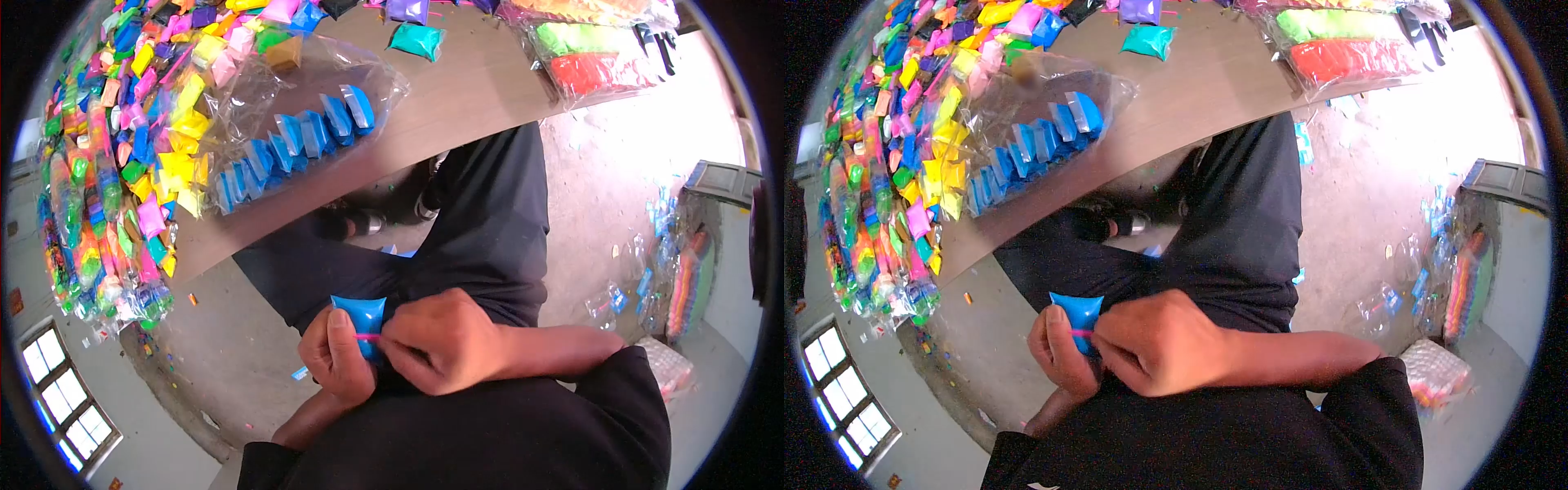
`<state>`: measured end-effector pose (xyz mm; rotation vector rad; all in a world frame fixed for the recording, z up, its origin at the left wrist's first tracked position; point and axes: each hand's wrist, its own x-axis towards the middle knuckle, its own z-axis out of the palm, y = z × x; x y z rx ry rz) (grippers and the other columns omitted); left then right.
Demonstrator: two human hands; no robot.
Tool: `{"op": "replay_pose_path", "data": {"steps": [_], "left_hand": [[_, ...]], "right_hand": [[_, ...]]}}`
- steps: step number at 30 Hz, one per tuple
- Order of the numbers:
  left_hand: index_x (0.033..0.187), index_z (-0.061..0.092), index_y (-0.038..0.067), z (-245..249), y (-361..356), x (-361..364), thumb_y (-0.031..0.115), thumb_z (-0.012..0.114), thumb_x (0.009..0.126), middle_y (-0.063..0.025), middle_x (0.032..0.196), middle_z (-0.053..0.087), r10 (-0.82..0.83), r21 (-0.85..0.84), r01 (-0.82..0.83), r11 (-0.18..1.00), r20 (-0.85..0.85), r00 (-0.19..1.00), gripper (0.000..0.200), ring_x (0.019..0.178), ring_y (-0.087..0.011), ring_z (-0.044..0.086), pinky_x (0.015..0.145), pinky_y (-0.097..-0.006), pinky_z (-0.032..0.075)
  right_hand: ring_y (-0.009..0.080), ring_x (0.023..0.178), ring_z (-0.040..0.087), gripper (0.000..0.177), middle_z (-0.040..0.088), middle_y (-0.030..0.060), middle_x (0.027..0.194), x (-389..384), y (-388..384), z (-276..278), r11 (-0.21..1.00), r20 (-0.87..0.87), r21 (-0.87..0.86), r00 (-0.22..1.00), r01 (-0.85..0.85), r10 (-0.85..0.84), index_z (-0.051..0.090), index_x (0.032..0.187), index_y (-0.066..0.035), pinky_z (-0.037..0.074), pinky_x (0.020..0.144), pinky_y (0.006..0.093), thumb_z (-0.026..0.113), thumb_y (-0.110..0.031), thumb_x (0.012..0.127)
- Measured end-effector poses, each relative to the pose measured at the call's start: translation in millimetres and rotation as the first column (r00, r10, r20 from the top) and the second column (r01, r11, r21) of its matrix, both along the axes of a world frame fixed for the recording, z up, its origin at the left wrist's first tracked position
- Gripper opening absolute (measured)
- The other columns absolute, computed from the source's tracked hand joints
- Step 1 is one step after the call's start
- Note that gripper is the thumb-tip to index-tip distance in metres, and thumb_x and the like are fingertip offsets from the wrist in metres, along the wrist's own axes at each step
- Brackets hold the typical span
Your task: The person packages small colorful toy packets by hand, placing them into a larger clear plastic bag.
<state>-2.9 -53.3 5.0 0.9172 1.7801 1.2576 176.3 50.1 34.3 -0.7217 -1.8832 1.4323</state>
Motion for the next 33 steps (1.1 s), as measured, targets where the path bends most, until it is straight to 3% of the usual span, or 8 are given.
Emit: {"op": "replay_pose_path", "data": {"steps": [3,5,14,18,22,25,29,33], "left_hand": [[0.12,0.056,-0.003,-6,-3,-3,0.017,0.061,0.104,-0.0124,0.113,0.061,-0.17,-0.239,0.114,0.964,-0.228,0.959,0.027,0.093,-0.0148,0.057,0.082,-0.0332,0.051],[0.121,0.057,-0.004,-1,0,3,0.019,0.062,0.104,-0.0127,0.115,0.061,0.04,-0.076,-0.044,0.996,-0.047,0.998,0.029,0.097,-0.0154,0.057,0.084,-0.034,0.051],[0.13,0.055,-0.006,-3,4,2,0.014,0.065,0.1,-0.0169,0.12,0.06,0.164,-0.232,-0.146,0.962,0.058,0.985,0.038,0.109,-0.0212,0.057,0.089,-0.0368,0.051],[0.136,0.052,-0.007,14,14,-3,0.011,0.069,0.096,-0.0209,0.121,0.059,-0.018,-0.365,0.087,0.927,0.187,0.982,0.047,0.113,-0.0296,0.058,0.091,-0.0385,0.051],[0.119,0.053,-0.004,-2,15,-17,0.008,0.068,0.095,-0.0168,0.11,0.061,-0.163,-0.128,0.229,0.965,0.392,0.905,0.03,0.093,-0.0241,0.06,0.078,-0.0351,0.053],[0.106,0.054,-0.001,-15,16,-23,0.006,0.068,0.095,-0.0137,0.102,0.062,-0.293,0.07,0.301,0.951,0.509,0.81,0.019,0.079,-0.0199,0.062,0.068,-0.0326,0.054],[0.094,0.045,0.006,-21,21,-16,0.003,0.068,0.094,-0.0067,0.089,0.06,-0.297,0.062,0.299,0.952,0.419,0.858,0.023,0.062,-0.0124,0.06,0.057,-0.0259,0.054],[0.106,0.047,0.006,19,45,12,-0.004,0.073,0.089,-0.0007,0.093,0.056,-0.252,0.075,0.243,0.967,0.428,0.868,0.033,0.079,-0.0039,0.054,0.065,-0.0207,0.047]], "right_hand": [[0.0371,0.064,0.063,0.009,0.058,0.0148,0.07,0,1,-4,0.999,0.012,-0.031,0.999,0.032,-0.031,0.061,0.08,-0.003,0.05,0.057,0.0463,0.068,-0.008,0.082],[0.0371,0.064,0.063,0.009,0.058,0.0146,0.07,-1,-2,-1,1.0,-0.013,0.007,1.0,0.007,-0.007,0.061,0.081,-0.003,0.05,0.056,0.0461,0.068,-0.008,0.082],[0.0368,0.063,0.063,0.01,0.06,0.0161,0.07,-5,-2,-6,0.999,-0.017,0.001,0.999,0.04,-0.04,0.061,0.08,-0.002,0.051,0.057,0.0456,0.068,-0.008,0.084],[0.0388,0.064,0.063,0.011,0.061,0.0183,0.071,-4,13,-11,0.982,0.092,-0.023,0.978,0.188,-0.186,0.062,0.081,-0.001,0.051,0.057,0.0452,0.069,-0.009,0.086],[0.0206,0.064,0.064,0.015,0.06,0.0105,0.072,2,17,-4,0.887,0.051,-0.431,0.986,0.167,-0.161,0.064,0.094,0.002,0.05,0.058,0.0354,0.07,-0.012,0.095],[0.0053,0.083,0.056,0.019,0.063,0.0018,0.091,-4,16,-7,0.887,-0.143,-0.455,0.976,0.08,-0.162,0.064,0.11,0.003,0.048,0.074,0.025,0.071,-0.008,0.098],[0.0065,0.095,0.06,0.023,0.066,0.0019,0.104,1,17,-16,0.699,-0.156,-0.713,0.985,-0.057,-0.079,0.064,0.119,0.004,0.049,0.087,0.0243,0.07,-0.005,0.098],[0.0037,0.086,0.058,0.014,0.064,0.0001,0.096,-6,15,-22,0.749,-0.228,-0.661,0.936,0.053,-0.268,0.063,0.112,0.001,0.049,0.074,0.023,0.066,-0.006,0.101]]}}
